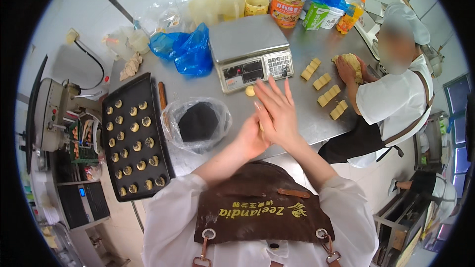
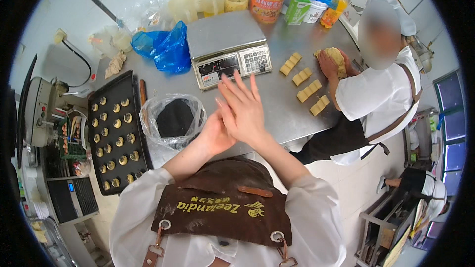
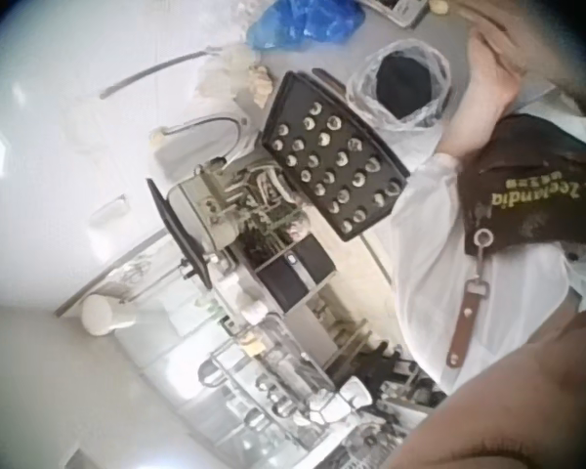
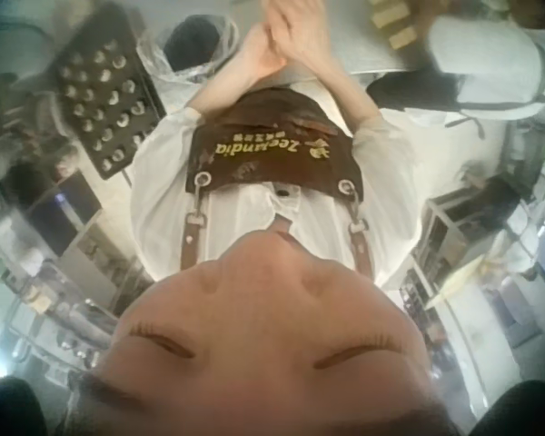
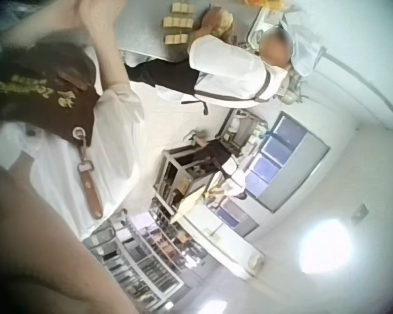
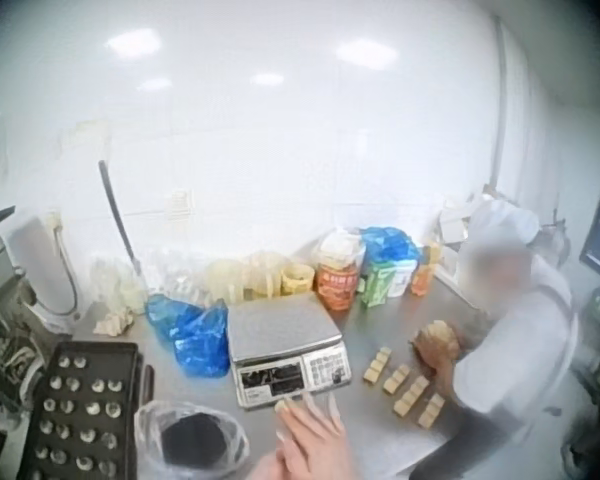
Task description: The person prepares pastries by filling dough balls with a dark filling, placing them onto a baking tray, and then covering the tray with a blue plastic sheet.
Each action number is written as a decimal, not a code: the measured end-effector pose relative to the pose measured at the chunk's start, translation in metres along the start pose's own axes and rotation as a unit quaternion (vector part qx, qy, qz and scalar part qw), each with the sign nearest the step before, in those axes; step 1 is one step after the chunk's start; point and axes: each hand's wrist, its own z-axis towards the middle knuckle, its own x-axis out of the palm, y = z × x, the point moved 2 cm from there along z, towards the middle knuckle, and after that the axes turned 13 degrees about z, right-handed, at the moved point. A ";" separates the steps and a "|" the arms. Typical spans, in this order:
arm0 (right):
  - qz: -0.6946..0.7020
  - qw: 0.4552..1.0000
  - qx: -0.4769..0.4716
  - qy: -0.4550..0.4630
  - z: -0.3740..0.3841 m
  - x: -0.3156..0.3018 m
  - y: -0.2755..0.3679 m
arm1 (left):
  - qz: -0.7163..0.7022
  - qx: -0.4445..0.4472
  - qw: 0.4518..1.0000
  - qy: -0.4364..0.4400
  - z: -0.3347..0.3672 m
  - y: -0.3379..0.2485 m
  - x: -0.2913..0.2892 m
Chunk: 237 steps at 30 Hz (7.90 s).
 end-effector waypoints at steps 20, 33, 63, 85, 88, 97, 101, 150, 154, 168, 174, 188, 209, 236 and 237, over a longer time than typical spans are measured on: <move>0.097 0.994 -0.022 0.045 -0.019 -0.016 0.015 | -0.156 0.000 0.986 -0.065 -0.015 -0.023 -0.032; 0.068 0.995 -0.073 0.016 0.020 0.006 0.030 | 0.185 0.076 0.976 -0.090 -0.015 -0.013 -0.002; -0.006 0.964 0.265 -0.016 -0.074 0.097 -0.127 | -0.102 -0.100 0.981 -0.129 -0.088 -0.037 -0.078; 0.638 0.649 0.414 0.033 -0.022 0.085 -0.098 | -0.132 0.034 0.956 -0.260 -0.135 -0.051 -0.099; 0.685 0.575 0.438 0.092 -0.021 0.091 -0.066 | 0.022 0.040 0.950 -0.308 -0.164 -0.045 -0.120; 0.412 0.789 0.343 0.299 -0.004 0.156 -0.033 | 0.370 0.125 0.826 -0.406 -0.203 -0.091 -0.137; 0.153 0.930 0.078 0.326 0.019 0.187 -0.031 | 0.720 0.097 0.508 -0.462 -0.176 -0.099 -0.155; -0.003 0.967 0.008 0.254 0.191 0.561 0.023 | 0.859 0.087 0.382 -0.331 -0.272 -0.380 -0.462; 0.022 0.952 0.032 0.303 0.194 0.566 0.013 | 0.847 0.068 0.395 -0.349 -0.262 -0.384 -0.460; -0.076 0.994 0.034 0.067 0.204 0.456 -0.005 | 0.689 0.224 0.429 -0.539 -0.442 -0.376 -0.419; -0.321 0.944 0.076 0.025 0.219 0.407 -0.047 | 0.555 0.205 0.523 -0.613 -0.537 -0.299 -0.413; 0.058 0.996 0.035 -0.049 0.220 0.298 0.153 | 0.451 0.267 0.734 -0.432 -0.491 -0.253 -0.293; 0.525 0.782 0.102 0.319 -0.194 0.016 0.320 | 0.505 -0.001 0.836 -0.215 -0.472 0.073 -0.155; 0.618 0.701 0.288 0.207 -0.164 0.225 0.455 | 0.779 0.198 0.449 -0.391 -0.832 -0.041 -0.069; 0.605 0.721 0.282 0.186 -0.162 0.218 0.462 | 0.772 0.217 0.417 -0.428 -0.833 -0.049 -0.065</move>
